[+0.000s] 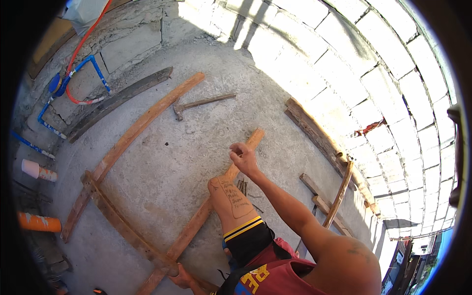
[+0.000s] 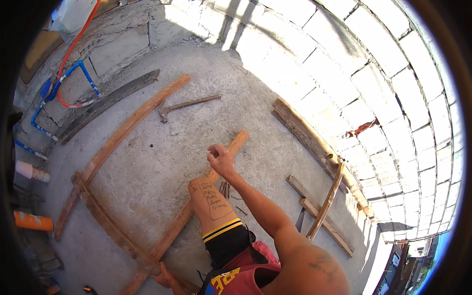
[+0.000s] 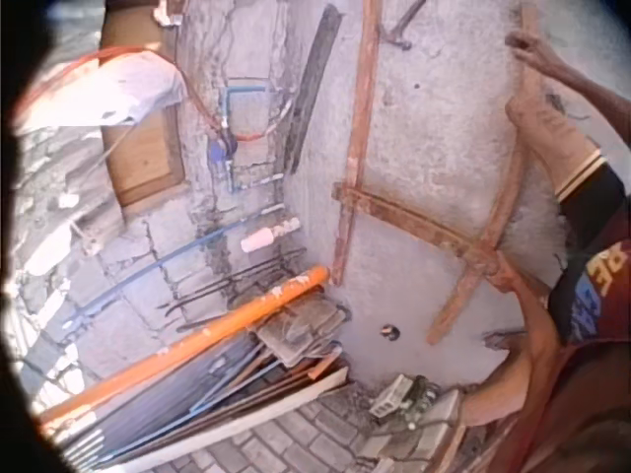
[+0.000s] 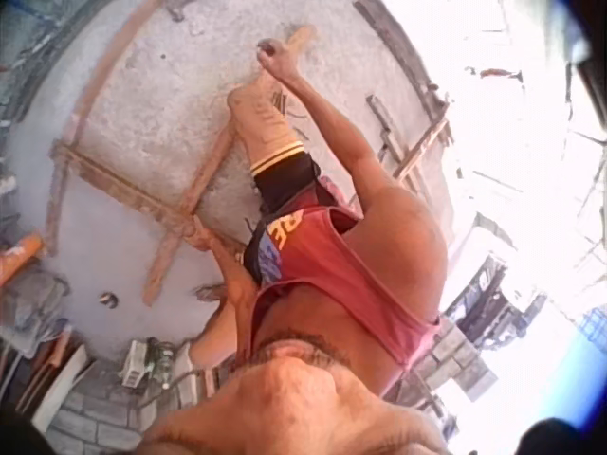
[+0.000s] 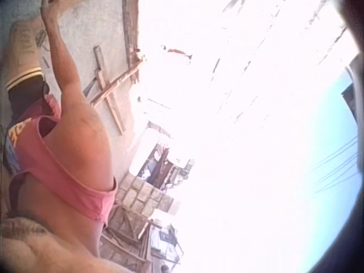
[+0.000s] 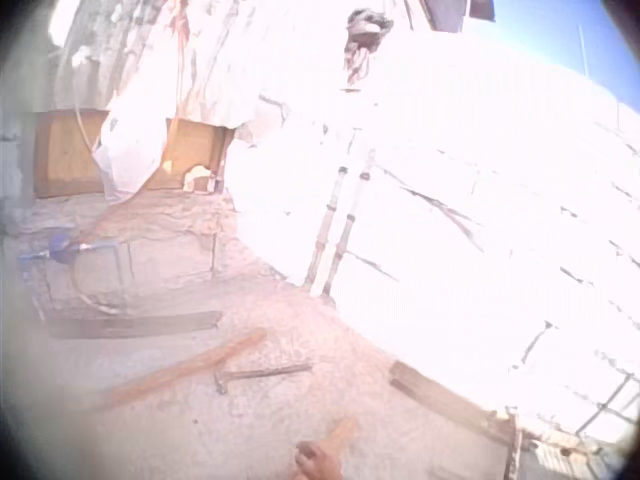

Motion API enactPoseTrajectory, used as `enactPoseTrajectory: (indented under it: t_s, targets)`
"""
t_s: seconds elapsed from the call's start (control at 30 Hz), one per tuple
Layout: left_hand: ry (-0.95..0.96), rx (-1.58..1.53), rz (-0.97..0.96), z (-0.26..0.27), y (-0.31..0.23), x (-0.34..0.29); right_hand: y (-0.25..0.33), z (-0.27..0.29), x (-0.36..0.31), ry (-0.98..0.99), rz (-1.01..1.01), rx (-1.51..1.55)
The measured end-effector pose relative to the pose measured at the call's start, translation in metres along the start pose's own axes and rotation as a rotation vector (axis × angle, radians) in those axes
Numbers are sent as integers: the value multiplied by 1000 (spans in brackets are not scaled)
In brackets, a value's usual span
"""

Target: The person assembles a wooden frame on the floor by arranging planks, measuring with a tape measure, and hammering nails to join the pieces. They reposition the frame and continue nailing to secure the structure.

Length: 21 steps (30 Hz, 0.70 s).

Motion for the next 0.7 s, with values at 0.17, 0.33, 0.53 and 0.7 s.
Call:
enactPoseTrajectory:
  t_s: [0.17,0.33,0.53,0.7]
  targets:
    - [165,-289,-305,-2,-17,0,-179,242,-43,-183,-676,-994]
    - [456,-256,-161,7,-30,22,-218,245,-183,-64,-650,-857]
    - [256,-315,-110,66,-131,87,-151,105,-256,104,-481,-536]
    - [367,-554,-368,83,-250,39,-130,53,-223,96,-550,-453]
Point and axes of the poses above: each hand's wrist, its own x-axis towards the middle knuckle, its own z-axis out of the back of the hand, y = z × x, the point moved 7 cm from there along x, towards the middle knuckle, and after that the axes turned 13 degrees about -y, right-handed, at the moved point
